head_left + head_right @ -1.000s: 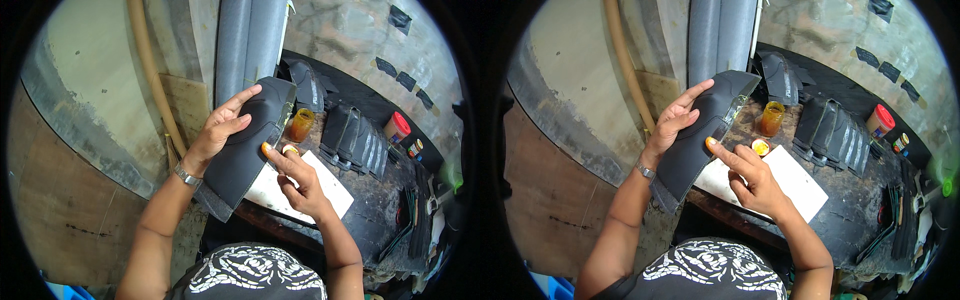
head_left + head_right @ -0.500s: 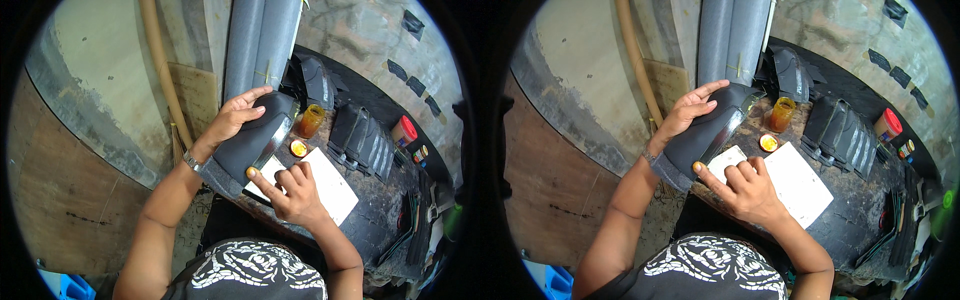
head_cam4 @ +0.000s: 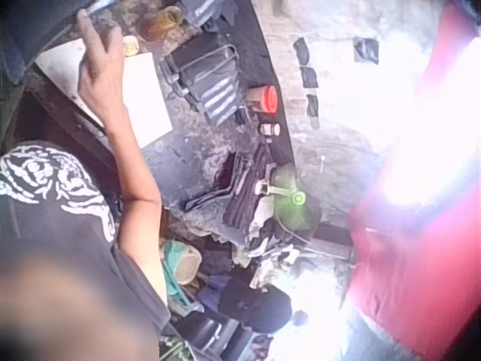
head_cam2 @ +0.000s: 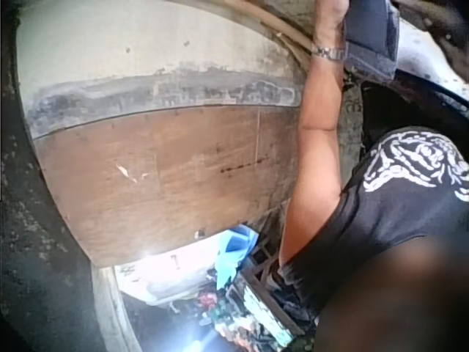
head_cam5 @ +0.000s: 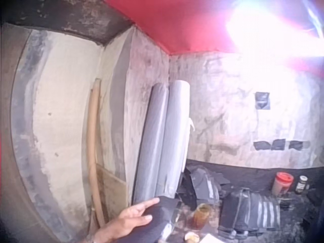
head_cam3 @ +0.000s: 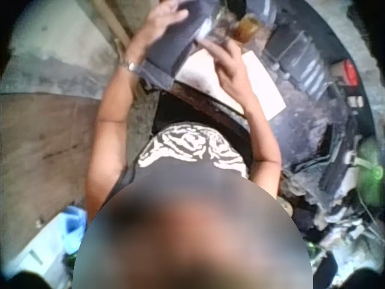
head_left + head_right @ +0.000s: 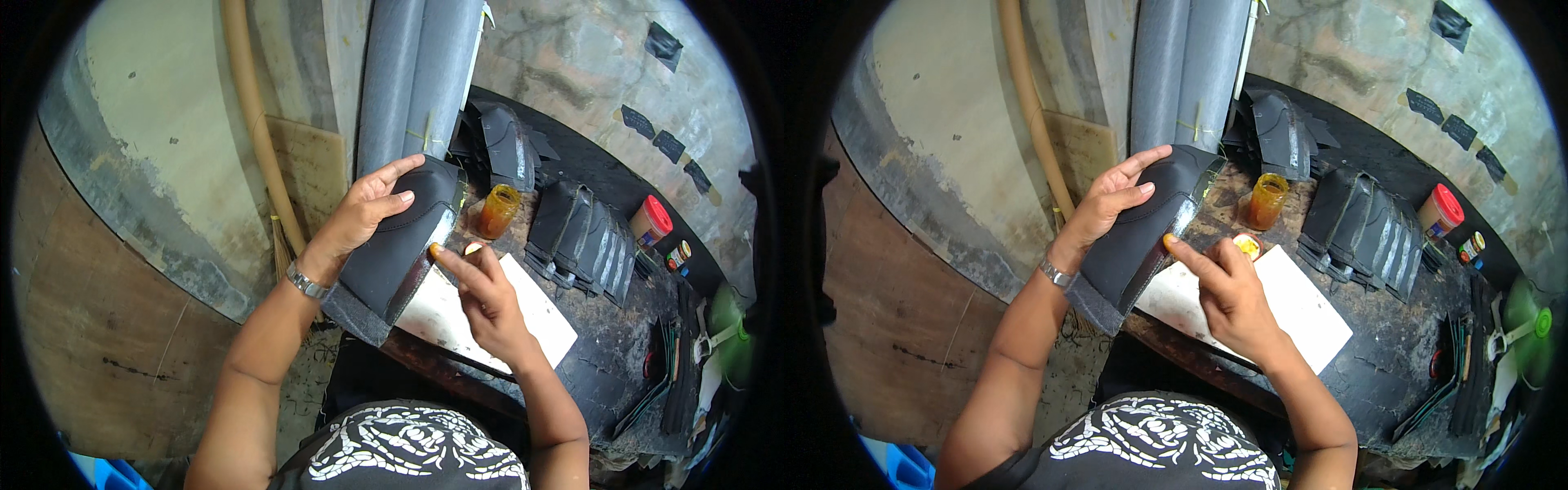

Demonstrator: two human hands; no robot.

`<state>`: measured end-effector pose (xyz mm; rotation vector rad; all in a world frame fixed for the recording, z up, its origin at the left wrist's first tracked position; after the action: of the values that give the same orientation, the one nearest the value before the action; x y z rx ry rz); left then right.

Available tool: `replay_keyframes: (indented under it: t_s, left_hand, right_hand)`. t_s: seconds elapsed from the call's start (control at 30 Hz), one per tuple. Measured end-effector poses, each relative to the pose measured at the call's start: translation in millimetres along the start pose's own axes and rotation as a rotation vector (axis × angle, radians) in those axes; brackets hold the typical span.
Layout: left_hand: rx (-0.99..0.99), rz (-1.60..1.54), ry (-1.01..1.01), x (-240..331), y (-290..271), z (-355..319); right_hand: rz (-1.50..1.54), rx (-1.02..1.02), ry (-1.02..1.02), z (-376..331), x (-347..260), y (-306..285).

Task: The person repeatedly applies a yellow adhesive from a small jar onto the edges of black shoe upper pieces using a small applicator. They handle multiple pieces one at a time, turning them over and spreading the adhesive along seams before placing them back on the table.

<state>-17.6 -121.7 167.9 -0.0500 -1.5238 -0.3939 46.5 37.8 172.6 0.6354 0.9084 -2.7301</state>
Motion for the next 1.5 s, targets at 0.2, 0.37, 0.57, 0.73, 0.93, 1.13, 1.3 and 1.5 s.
replay_keyframes:
  t_s: [0.2, 0.37, 0.57, 0.73, 0.93, 1.13, 1.3, 1.5]
  left_hand:
    - [0.072, 0.116, 0.085, 9.4, -8.6, -2.3]
    - [0.038, 0.100, 0.085, 6.9, -2.1, -10.6]
    - [-0.030, 0.082, 0.060, 8.0, 0.7, -17.3]
    - [-0.034, 0.103, 0.052, 4.5, -6.1, -20.4]
    - [-0.044, 0.093, 0.058, 5.6, -2.6, -21.0]
    - [-0.109, -0.034, -0.015, -2.7, 10.6, -18.0]
    - [-0.128, 0.022, 0.018, -0.2, 15.5, -21.8]
    - [-0.131, 0.023, 0.005, 2.2, 17.1, -28.1]
  right_hand:
    - [-0.101, -0.146, -0.327, -10.7, -5.4, 16.4]
    - [-0.696, 0.184, 0.238, 2.7, 117.1, -99.0]
    - [-0.759, -0.258, 0.555, 10.2, 201.7, -96.9]
    - [-0.622, -0.146, 0.491, 21.0, 175.0, -100.1]
    - [-0.046, 0.194, 0.094, 18.6, 66.5, -83.8]
    - [0.294, 0.180, 0.163, 4.5, 43.9, -33.9]
    - [0.320, 0.172, 0.187, 3.5, 45.5, -24.5]
    - [0.066, 0.092, 0.048, 11.4, 23.6, -22.3]
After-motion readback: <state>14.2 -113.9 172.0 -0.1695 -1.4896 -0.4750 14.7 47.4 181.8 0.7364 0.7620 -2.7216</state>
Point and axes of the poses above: each hand's wrist, its own z-axis towards the middle knuckle, its own y-axis out of the palm, x = y × z, the point moved 10 cm from there along z, towards the middle knuckle, and after that the axes turned 14 degrees about -y, right-handed, at the moved point
